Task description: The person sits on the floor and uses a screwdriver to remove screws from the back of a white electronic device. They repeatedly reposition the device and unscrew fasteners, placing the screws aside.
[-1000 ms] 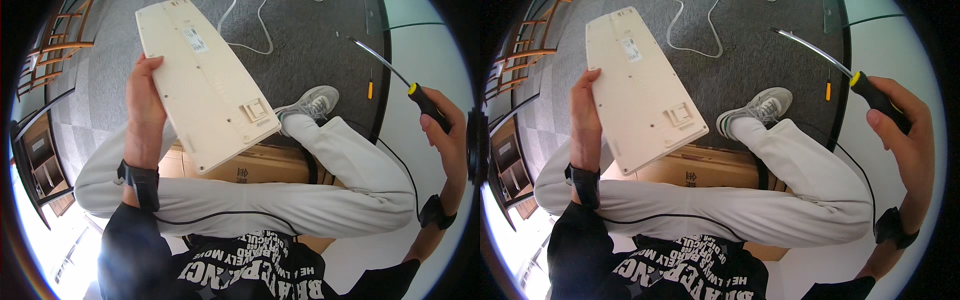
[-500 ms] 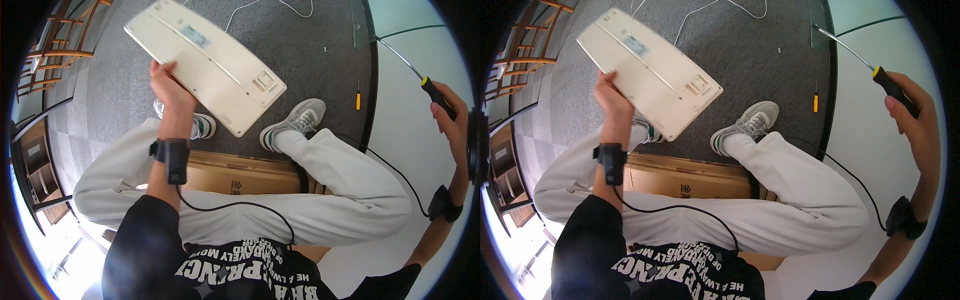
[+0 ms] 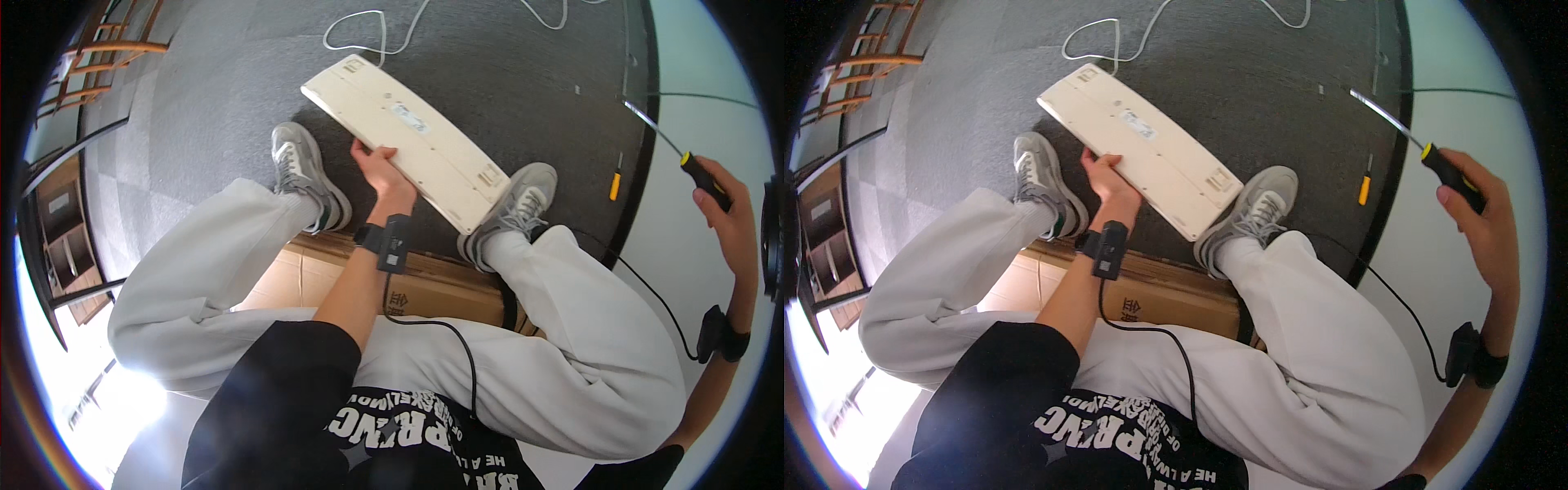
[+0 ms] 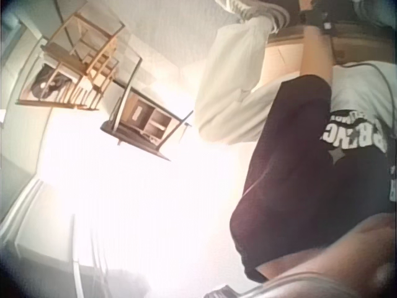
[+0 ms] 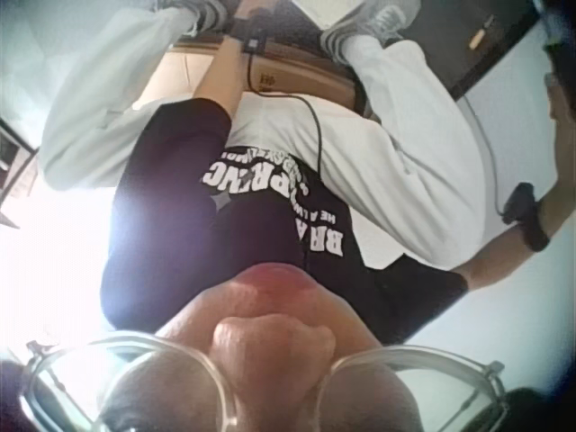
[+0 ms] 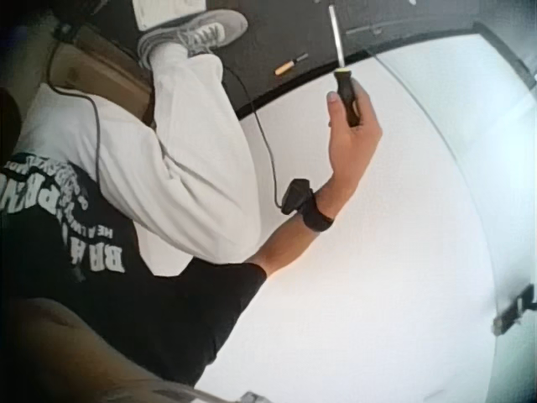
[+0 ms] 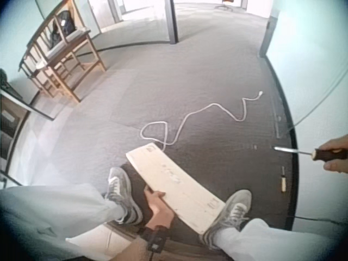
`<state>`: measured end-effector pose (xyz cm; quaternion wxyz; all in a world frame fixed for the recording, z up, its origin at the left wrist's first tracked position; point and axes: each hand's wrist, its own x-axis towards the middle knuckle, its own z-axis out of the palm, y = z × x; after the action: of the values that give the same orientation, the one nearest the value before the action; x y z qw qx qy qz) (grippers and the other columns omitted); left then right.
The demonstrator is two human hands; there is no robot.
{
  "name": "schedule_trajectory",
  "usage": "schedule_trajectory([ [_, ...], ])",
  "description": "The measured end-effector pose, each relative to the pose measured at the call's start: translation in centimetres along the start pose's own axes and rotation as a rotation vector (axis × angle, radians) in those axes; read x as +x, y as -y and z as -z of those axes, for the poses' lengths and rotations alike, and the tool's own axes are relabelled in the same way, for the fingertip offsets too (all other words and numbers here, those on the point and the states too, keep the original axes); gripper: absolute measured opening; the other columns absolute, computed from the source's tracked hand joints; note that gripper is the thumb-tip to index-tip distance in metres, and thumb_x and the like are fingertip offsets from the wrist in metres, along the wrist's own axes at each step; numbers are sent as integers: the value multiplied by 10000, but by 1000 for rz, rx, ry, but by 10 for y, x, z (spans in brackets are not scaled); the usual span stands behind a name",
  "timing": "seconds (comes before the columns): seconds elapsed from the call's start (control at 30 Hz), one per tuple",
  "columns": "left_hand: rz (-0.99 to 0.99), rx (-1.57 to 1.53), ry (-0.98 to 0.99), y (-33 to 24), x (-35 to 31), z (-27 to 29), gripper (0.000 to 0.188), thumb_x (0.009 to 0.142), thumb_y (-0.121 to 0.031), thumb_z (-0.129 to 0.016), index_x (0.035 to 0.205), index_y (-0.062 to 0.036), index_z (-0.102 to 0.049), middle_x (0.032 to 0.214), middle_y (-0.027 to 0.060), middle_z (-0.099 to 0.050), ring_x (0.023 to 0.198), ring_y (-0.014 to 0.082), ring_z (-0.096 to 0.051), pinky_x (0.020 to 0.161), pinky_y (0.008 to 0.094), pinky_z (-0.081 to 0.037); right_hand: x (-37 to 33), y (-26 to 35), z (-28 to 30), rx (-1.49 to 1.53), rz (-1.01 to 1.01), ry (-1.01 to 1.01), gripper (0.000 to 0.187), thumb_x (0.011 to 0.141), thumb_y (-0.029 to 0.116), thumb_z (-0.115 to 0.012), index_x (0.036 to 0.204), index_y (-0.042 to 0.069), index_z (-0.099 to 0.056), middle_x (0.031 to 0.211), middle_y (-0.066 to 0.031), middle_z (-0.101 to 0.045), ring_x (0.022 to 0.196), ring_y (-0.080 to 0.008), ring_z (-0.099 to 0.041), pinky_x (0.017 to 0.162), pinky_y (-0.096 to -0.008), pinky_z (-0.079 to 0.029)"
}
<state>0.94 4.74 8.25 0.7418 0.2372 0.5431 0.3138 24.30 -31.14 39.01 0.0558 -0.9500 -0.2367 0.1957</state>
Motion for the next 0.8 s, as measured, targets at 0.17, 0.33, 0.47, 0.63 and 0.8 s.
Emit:
schedule_trajectory([
  [0.17,36,-2,39,11,8,14,654,817,40,-454,1446,-103,-349,1351,146,-484,1207,311,-514,1039,429,-450,24,27,-40,285,59,113,368,921,130,-660,1270,17,-666,741,4,-547,630,-67,-442,581,-239,-371],
  [0.33,38,0,128,11,24,37,387,1040,-233,-508,1376,-50,-455,1272,111,-555,1161,241,-549,987,400,-461,41,40,-74,431,6,186,393,922,159,-676,1278,-5,-653,781,-6,-577,647,-63,-470,572,-237,-365],
  [0.47,157,74,45,4,33,54,416,1072,-390,-491,1275,-36,-571,1165,67,-627,1052,200,-595,945,374,-475,58,38,-96,457,36,257,400,931,178,-683,1288,1,-649,795,-4,-589,667,-61,-482,595,-234,-375],
  [0.63,25,391,-11,8,44,64,372,1059,-330,-516,1131,14,-639,1011,40,-657,910,148,-584,839,322,-463,89,39,-120,449,16,307,418,937,205,-695,1305,15,-644,810,0,-590,674,-63,-488,601,-241,-379],
  [0.8,-18,524,-2,12,53,71,338,1045,-270,-545,1152,44,-614,990,62,-662,901,146,-576,828,320,-454,122,42,-144,466,34,331,438,949,235,-697,1332,33,-634,772,14,-557,636,-54,-473,567,-233,-368],
])
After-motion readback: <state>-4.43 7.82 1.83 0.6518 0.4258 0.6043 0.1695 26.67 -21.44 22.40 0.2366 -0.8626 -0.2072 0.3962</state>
